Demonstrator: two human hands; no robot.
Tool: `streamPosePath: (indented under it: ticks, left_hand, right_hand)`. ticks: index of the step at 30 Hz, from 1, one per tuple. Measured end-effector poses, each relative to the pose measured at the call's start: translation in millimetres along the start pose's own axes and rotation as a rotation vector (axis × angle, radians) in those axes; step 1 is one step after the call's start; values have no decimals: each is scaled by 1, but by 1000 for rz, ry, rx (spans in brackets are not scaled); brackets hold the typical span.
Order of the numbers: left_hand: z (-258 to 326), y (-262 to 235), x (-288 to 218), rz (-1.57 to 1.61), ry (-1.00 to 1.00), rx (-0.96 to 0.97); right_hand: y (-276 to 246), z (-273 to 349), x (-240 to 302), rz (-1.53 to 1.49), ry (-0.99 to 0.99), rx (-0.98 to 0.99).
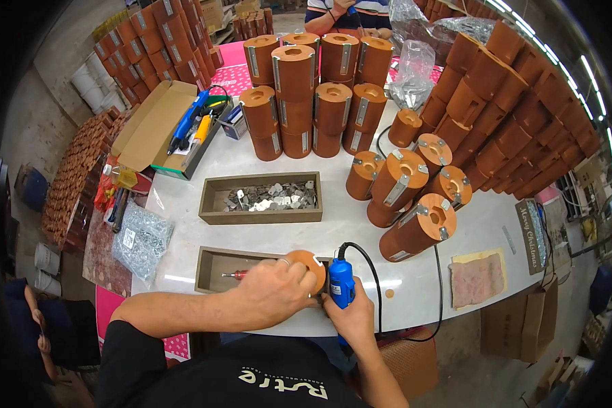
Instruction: Attaching metal clips to wooden cylinders using an electric screwdriver at a factory workbench.
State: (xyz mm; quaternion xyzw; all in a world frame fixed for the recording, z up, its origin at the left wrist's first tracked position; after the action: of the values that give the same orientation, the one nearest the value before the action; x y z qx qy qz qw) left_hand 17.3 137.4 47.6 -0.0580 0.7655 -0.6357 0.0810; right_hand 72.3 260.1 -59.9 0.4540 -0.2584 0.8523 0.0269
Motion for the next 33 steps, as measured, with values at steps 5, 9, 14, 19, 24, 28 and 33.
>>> streamPosePath:
  ticks: [5,9,14,19,24,28,33]
  left_hand:
    - [10,20,5,150,23,32]
    - [-17,-31,62,173,-145,-36]
    - [-63,-137,184,-194,-325,-538]
    - [-83,-139,231,-196,-452,-453]
    - [-36,-18,178,115,-371,-26]
    - [11,59,204,209,-587,62]
    - [-16,88,226,306,-479,26]
  right_hand:
    - [4,-5,-19,-81,33,24]
    - [4,-4,-24,-150,98,74]
    - [-6,5,-15,-158,103,53]
    - [-29,10,-41,-272,17,-34]
    - [-56,28,-42,-557,58,-62]
    - [-67,34,-35,-532,40,-60]
    - [-74,33,-28,-508,-25,-82]
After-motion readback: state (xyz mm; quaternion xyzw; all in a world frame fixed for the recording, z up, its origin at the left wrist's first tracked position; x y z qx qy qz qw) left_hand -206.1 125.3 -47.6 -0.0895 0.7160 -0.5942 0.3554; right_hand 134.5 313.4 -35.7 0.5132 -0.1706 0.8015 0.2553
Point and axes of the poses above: each hand's wrist, its own z-axis away from the middle knuckle, its own y-axis out of the palm, x = y × z, the point moved 9 cm from there along -z, towards the middle knuckle, and after that the axes turned 14 degrees about y, right-handed, at the moved point
